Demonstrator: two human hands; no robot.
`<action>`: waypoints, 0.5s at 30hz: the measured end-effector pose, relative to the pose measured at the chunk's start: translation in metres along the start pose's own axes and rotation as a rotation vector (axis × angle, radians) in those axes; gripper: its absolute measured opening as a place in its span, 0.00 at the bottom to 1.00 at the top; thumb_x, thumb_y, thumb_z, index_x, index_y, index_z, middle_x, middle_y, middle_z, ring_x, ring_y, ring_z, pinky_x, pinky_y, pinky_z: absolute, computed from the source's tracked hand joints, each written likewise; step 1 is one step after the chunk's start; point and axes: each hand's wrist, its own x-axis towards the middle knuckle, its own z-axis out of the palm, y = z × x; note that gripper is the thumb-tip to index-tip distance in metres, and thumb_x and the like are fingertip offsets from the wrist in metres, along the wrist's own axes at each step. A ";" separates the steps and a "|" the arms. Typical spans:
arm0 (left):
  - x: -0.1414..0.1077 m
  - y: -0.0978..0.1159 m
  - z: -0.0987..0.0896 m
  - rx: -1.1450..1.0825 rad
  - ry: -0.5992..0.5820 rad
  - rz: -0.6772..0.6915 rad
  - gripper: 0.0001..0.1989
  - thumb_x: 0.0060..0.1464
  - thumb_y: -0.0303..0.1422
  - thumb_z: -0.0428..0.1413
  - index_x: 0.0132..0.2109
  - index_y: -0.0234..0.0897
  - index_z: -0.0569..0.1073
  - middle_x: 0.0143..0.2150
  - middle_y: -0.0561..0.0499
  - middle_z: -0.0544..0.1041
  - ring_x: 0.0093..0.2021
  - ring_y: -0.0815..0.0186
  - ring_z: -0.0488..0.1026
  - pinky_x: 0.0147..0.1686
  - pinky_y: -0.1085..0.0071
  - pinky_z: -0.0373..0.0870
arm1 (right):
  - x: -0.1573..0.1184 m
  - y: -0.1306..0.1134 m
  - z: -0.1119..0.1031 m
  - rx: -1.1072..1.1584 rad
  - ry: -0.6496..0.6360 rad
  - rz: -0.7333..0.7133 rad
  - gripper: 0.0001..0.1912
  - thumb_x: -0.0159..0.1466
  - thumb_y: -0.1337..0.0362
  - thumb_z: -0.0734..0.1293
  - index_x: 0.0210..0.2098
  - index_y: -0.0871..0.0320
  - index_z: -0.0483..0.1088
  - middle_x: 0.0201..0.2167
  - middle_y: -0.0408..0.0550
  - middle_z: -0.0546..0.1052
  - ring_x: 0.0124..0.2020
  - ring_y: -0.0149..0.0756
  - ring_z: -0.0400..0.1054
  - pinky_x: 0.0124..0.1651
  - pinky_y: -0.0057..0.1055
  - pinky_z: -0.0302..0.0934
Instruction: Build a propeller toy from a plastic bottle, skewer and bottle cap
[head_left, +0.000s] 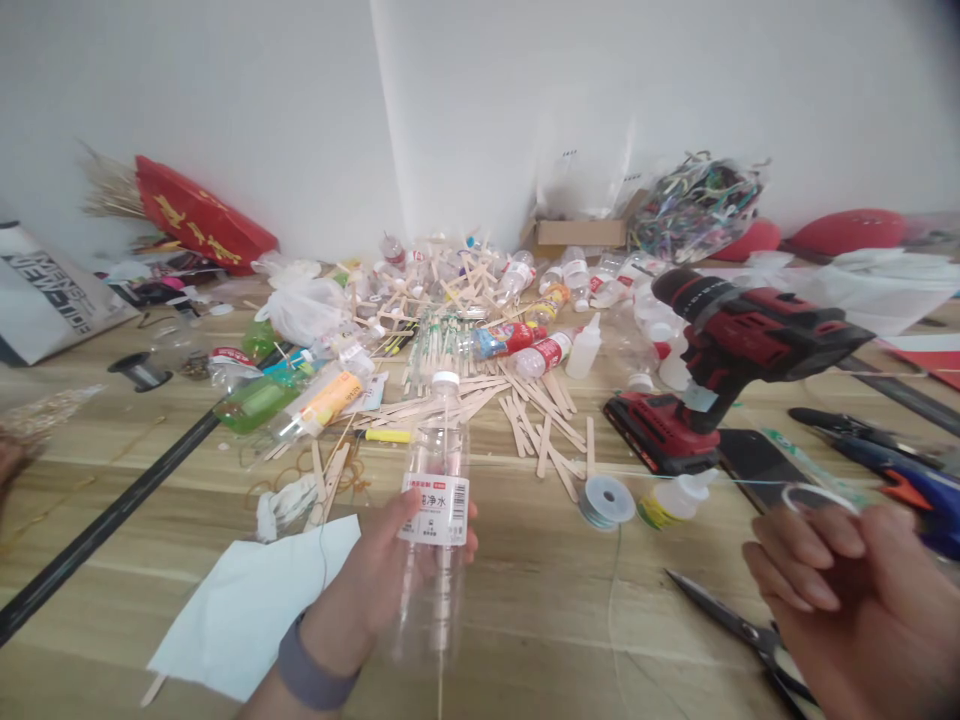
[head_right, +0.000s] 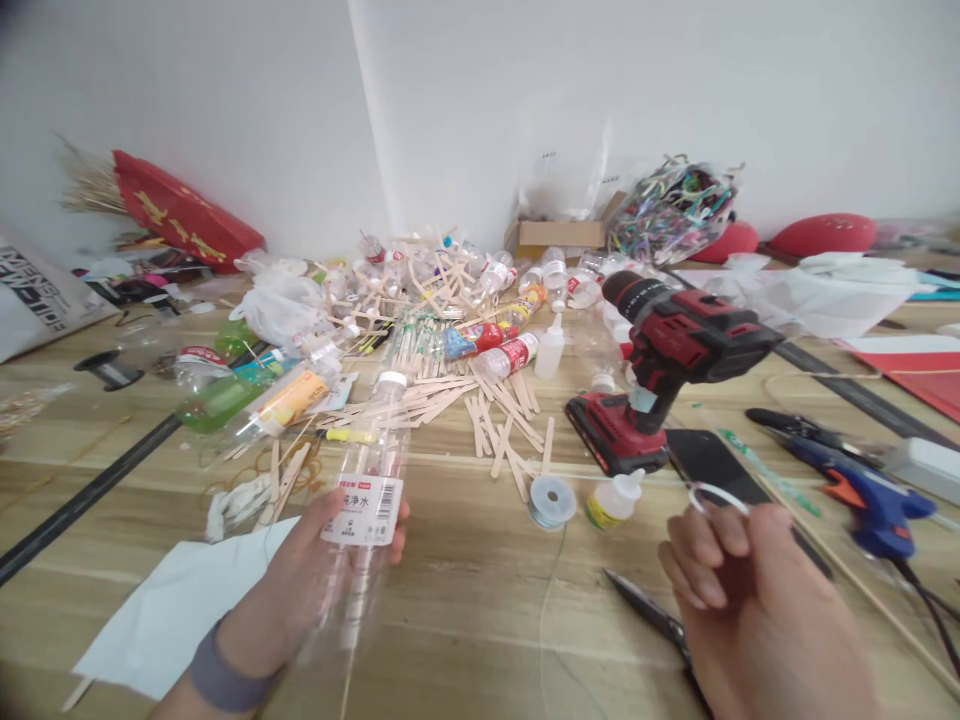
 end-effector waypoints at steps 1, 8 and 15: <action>0.000 -0.001 0.000 0.010 -0.001 0.001 0.20 0.45 0.45 0.65 0.40 0.33 0.78 0.36 0.46 0.82 0.30 0.61 0.79 0.32 0.70 0.72 | -0.002 0.001 0.003 0.046 0.013 0.031 0.23 0.61 0.54 0.67 0.19 0.55 0.52 0.20 0.38 0.49 0.17 0.27 0.43 0.18 0.36 0.34; -0.001 -0.009 -0.001 0.041 -0.012 -0.009 0.21 0.48 0.44 0.63 0.44 0.34 0.77 0.36 0.45 0.82 0.31 0.61 0.79 0.32 0.69 0.71 | -0.010 0.012 0.013 0.066 -0.063 0.111 0.26 0.50 0.48 0.75 0.17 0.57 0.58 0.16 0.38 0.56 0.16 0.24 0.48 0.16 0.25 0.45; -0.002 -0.014 0.002 0.042 -0.024 -0.064 0.22 0.47 0.44 0.64 0.45 0.35 0.76 0.36 0.45 0.82 0.30 0.60 0.79 0.32 0.68 0.71 | -0.020 0.030 0.017 -0.014 -0.216 0.083 0.25 0.55 0.46 0.71 0.18 0.57 0.62 0.16 0.38 0.59 0.16 0.25 0.49 0.18 0.25 0.48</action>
